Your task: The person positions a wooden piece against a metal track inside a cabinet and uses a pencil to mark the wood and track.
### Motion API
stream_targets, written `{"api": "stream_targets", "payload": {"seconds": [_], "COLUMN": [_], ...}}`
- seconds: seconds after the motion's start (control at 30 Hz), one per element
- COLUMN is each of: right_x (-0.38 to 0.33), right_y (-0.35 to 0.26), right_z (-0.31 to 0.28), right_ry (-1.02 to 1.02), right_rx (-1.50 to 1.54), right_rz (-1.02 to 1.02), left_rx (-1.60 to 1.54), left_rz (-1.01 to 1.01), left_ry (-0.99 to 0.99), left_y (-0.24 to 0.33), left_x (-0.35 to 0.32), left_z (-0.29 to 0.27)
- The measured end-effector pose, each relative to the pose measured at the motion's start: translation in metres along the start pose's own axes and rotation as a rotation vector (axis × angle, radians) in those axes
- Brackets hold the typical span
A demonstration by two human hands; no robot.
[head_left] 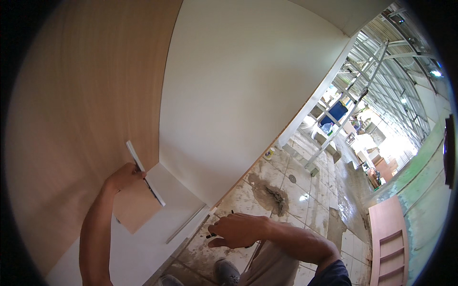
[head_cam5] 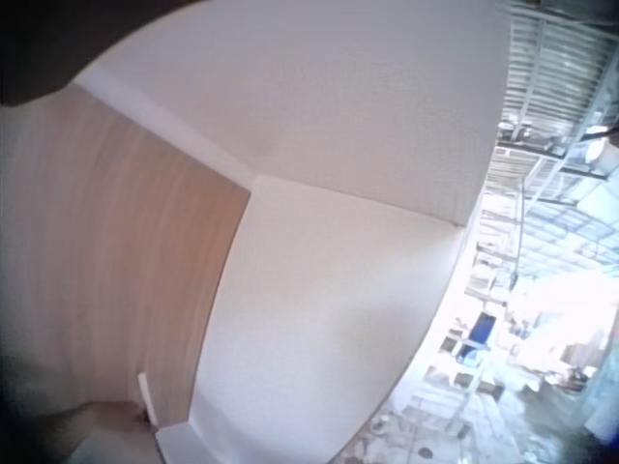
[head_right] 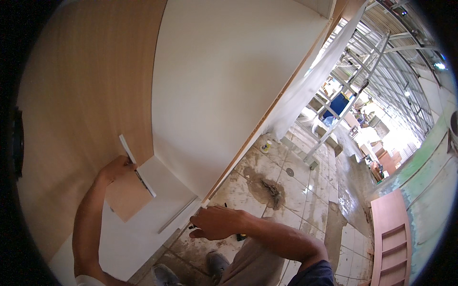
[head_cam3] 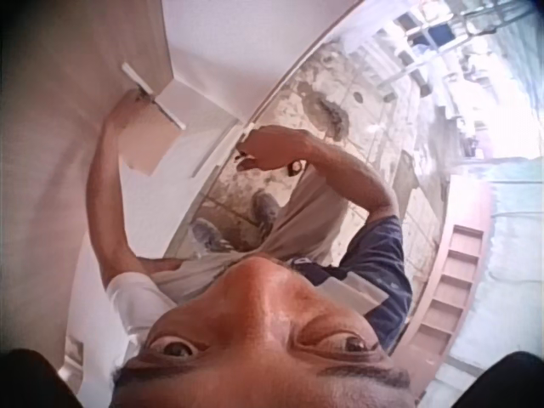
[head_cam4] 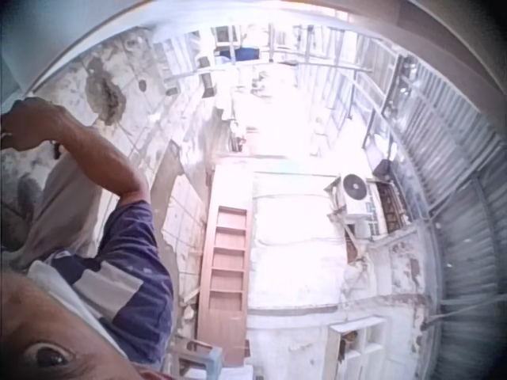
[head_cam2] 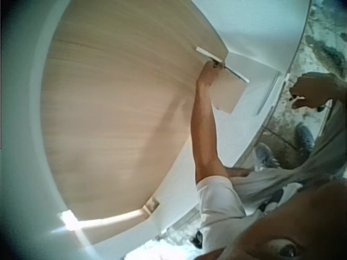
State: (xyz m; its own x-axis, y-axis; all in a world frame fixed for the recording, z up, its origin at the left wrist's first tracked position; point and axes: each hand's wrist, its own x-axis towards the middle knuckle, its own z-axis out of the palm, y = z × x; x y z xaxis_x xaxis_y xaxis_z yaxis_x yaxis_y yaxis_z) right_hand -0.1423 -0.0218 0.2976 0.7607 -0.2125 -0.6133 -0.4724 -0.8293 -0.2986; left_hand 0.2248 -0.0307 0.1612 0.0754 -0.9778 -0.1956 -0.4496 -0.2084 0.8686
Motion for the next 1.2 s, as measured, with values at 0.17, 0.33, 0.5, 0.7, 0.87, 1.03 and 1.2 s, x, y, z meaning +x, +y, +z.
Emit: {"api": "stream_targets", "payload": {"seconds": [0.17,0.33,0.5,0.7,0.87,1.03,1.2], "right_x": [0.011,0.02,0.02,0.014,0.007,0.002,-0.002], "right_y": [-0.012,-0.012,-0.012,-0.015,-0.019,-0.019,-0.01], "right_z": [-0.008,-0.012,-0.019,-0.022,-0.02,-0.02,-0.013], "right_ry": [0.051,0.103,0.114,0.137,0.096,0.103,0.159], "right_rx": [0.065,0.039,-0.002,0.001,0.021,0.017,-0.029], "right_rz": [-0.012,-0.06,-0.019,-0.048,-0.007,0.007,0.035], "left_rx": [-0.015,-0.229,-0.203,-0.051,-0.02,0.03,0.031], "left_rz": [-0.093,-0.094,-0.159,-0.193,-0.158,-0.178,-0.154], "left_ry": [-0.096,-0.068,-0.074,-0.163,-0.211,-0.219,-0.184], "left_y": [-0.059,-0.095,-0.093,-0.093,-0.137,-0.145,-0.14], "left_x": [0.003,-0.007,-0.016,-0.015,0.001,0.007,0.006], "left_z": [0.016,0.036,0.042,0.033,0.048,0.051,0.053]}}
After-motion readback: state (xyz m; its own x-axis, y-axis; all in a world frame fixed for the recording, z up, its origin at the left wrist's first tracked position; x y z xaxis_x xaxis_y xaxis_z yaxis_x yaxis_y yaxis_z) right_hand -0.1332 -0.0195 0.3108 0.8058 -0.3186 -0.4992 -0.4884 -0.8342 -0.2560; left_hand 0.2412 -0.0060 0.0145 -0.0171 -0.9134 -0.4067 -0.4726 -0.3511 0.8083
